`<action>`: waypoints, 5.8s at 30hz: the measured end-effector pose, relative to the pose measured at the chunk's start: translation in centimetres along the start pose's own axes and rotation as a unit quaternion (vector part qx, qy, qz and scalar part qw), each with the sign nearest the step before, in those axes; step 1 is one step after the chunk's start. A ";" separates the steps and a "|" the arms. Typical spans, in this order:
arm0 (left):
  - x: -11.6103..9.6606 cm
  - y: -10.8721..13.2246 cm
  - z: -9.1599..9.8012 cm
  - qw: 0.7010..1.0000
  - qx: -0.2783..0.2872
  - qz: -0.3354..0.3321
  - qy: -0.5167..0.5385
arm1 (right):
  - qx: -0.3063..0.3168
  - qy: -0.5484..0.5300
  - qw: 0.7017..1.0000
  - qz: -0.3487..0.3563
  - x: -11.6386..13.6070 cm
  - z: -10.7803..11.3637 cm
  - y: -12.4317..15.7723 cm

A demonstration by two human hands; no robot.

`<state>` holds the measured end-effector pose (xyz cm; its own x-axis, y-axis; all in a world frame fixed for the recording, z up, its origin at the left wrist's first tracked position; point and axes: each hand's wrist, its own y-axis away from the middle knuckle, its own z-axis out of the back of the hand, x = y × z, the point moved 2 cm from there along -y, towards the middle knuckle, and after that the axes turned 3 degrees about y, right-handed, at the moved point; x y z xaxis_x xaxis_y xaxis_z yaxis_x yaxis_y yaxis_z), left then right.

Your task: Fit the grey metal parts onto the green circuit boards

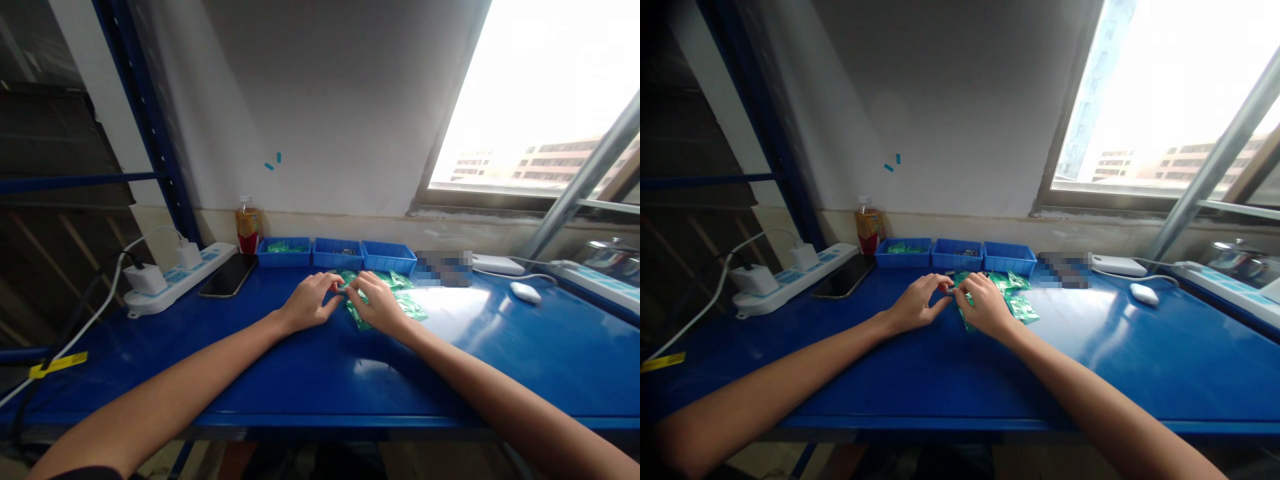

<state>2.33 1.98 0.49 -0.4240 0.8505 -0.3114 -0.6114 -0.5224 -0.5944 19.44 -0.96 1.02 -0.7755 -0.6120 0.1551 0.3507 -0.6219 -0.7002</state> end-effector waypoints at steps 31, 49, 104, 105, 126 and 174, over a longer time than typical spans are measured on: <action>-0.3 -0.2 0.1 0.998 0.009 -0.010 -0.058 | -0.008 -0.019 1.000 0.011 0.2 0.3 0.0; 3.1 -1.4 -1.1 0.983 0.086 0.093 -0.132 | 0.052 0.181 0.954 -0.232 -8.8 -0.4 -8.9; 0.1 -0.5 1.1 0.997 0.024 0.039 0.068 | 0.047 0.009 0.999 0.015 -0.3 0.3 -0.6; 0.0 -0.4 1.1 0.999 0.029 0.013 0.035 | 0.050 0.007 0.999 0.019 -0.3 0.3 -0.6; -0.4 -0.2 0.9 1.000 -0.002 0.023 -0.003 | 0.025 0.014 0.999 0.017 0.3 0.7 -0.6; 2.4 -2.4 -2.0 0.975 0.103 0.152 -0.125 | 0.040 0.102 0.981 -0.163 -9.3 1.1 -3.8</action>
<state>4.10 5.37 -0.31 -0.7402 0.6266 -0.2439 -0.5430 -0.7710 -0.3328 25.90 6.50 3.01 -0.9390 -0.2698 0.2132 0.1010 -0.8090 -0.5791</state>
